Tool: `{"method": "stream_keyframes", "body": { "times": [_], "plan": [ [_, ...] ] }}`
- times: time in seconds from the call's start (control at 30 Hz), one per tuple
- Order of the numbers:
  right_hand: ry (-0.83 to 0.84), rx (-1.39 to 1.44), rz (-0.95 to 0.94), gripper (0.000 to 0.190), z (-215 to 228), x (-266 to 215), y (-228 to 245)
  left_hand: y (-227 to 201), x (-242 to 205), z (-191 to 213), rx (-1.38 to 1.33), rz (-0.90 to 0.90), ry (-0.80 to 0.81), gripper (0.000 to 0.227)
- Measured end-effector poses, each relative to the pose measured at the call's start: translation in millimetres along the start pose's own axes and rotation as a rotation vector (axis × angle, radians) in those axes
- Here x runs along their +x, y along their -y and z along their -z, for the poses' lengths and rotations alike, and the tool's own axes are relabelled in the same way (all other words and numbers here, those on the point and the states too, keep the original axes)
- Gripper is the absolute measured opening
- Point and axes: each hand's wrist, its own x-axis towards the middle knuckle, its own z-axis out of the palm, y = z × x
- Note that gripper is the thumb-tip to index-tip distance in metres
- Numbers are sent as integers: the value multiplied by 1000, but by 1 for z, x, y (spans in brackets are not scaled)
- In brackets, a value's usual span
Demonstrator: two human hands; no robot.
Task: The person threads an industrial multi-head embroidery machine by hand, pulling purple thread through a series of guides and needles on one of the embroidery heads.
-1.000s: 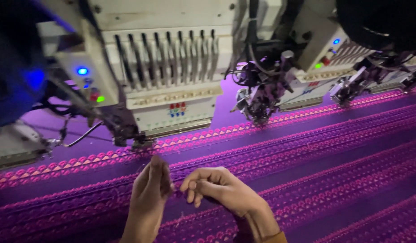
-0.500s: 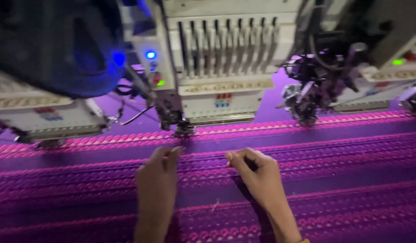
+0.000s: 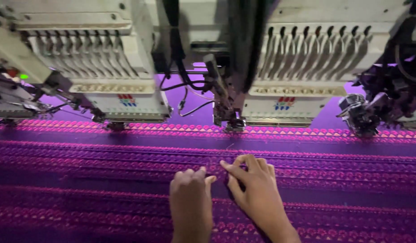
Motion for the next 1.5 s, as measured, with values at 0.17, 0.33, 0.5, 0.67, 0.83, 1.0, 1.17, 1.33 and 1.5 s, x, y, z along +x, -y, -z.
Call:
{"method": "stream_keyframes", "body": {
  "times": [0.17,0.33,0.5,0.67,0.83,1.0,1.17,1.33,1.5],
  "plan": [
    [24,13,-9,38,0,-1,5,-8,2,4,31,-99,-26,13],
    [30,92,-50,37,1,-4,-2,1,29,11,-349,98,148,15],
    [70,124,-100,35,9,-7,1,10,50,19,-680,251,351,14],
    [60,138,-84,29,7,-4,-3,0,64,0,-947,225,468,12],
    [50,178,67,33,7,-3,-10,-21,59,-31,-653,285,224,30],
    [44,186,-10,28,1,-5,-11,21,11,-1,-591,320,223,14],
    [-15,108,69,33,-10,-8,3,113,-27,9,-481,91,-48,10],
    [-15,229,-22,27,-57,-2,76,174,-22,64,-620,337,-114,12],
    [-115,418,-282,16,-111,54,183,219,27,65,-700,298,-217,22]
  ]
}}
